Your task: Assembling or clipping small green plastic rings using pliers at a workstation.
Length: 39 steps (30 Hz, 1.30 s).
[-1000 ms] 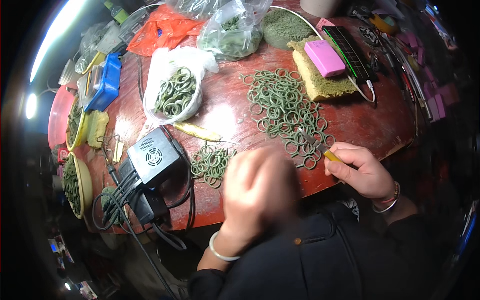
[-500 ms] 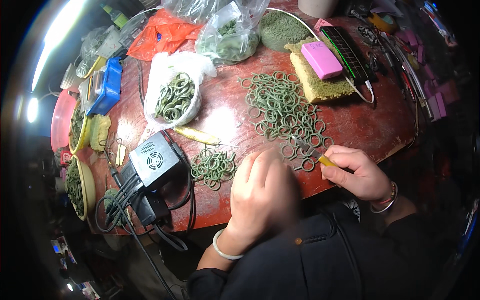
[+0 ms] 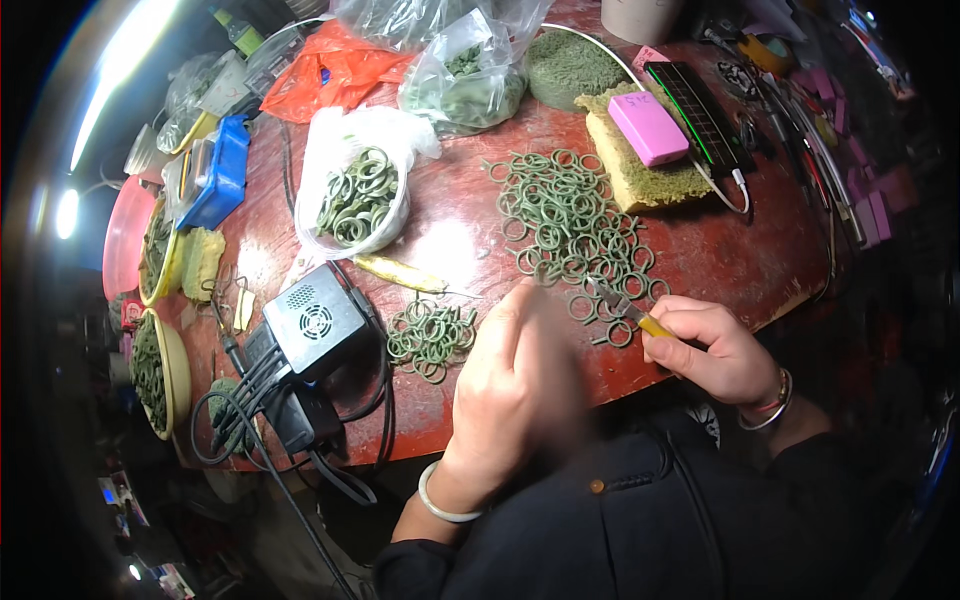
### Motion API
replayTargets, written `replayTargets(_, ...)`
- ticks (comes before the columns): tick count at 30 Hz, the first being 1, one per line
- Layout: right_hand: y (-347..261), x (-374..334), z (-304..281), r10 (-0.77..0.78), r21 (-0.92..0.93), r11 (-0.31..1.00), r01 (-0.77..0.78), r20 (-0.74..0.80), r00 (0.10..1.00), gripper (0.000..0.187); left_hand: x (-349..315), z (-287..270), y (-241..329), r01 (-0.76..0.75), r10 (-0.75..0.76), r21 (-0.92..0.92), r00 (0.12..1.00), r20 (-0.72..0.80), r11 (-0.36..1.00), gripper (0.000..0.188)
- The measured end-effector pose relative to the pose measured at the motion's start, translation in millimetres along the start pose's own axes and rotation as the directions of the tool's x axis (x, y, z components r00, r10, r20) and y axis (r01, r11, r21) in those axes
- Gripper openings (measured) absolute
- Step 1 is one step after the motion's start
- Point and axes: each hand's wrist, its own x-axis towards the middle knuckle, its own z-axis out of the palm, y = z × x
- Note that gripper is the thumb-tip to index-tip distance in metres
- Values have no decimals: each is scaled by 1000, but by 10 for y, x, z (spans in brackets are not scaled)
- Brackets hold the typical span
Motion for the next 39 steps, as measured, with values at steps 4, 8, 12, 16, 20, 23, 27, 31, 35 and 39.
replayTargets(4, -9, 2, 21, -5, 20, 1000, 5, -6, 1000, 20, 2, -15, 3, -34, 34, 19, 999, 10, 999, 19)
replayTargets(8, 6, -1, 13, -21, 4, 1000, 21, -8, 1000, 20, 44, -37, 26, -45, 45, 54, 999, 12, 998, 16)
replayTargets(12, -4, 6, 16, -11, 24, 1000, 11, -11, 1000, 20, 17, 48, -155, -47, 56, 95, 994, -93, 994, 16)
replayTargets(16, 4, 6, 12, -21, 29, 999, 21, -7, 1000, 20, 54, -74, -61, 5, -4, 60, 1000, -17, 998, 17)
replayTargets(20, 12, 5, 6, -24, 13, 1000, 24, -7, 1000, 20, 62, -51, -38, -14, 13, 153, 1000, 13, 988, 18)
replayTargets(23, 42, 6, 39, -82, -17, 997, 81, -35, 996, 20, 91, -51, -38, 0, -8, 180, 999, 40, 984, 19)
replayTargets(27, 31, 1, 38, -62, -30, 998, 61, -23, 998, 19, 54, -79, -38, 37, -34, 69, 998, -52, 997, 19)
replayTargets(31, 10, 43, 28, -137, -119, 984, 134, -21, 990, 15, 93, -231, 70, 92, -107, -361, 994, -23, 928, 17)
replayTargets(35, -28, 190, 152, -283, -269, 930, 250, -89, 955, 15, 68, -213, 136, 86, -81, -517, 996, 32, 852, 16)
replayTargets(39, -127, 343, 234, -396, -346, 865, 364, -26, 918, 17, 20, -206, 138, 62, -53, -491, 998, 32, 869, 16)
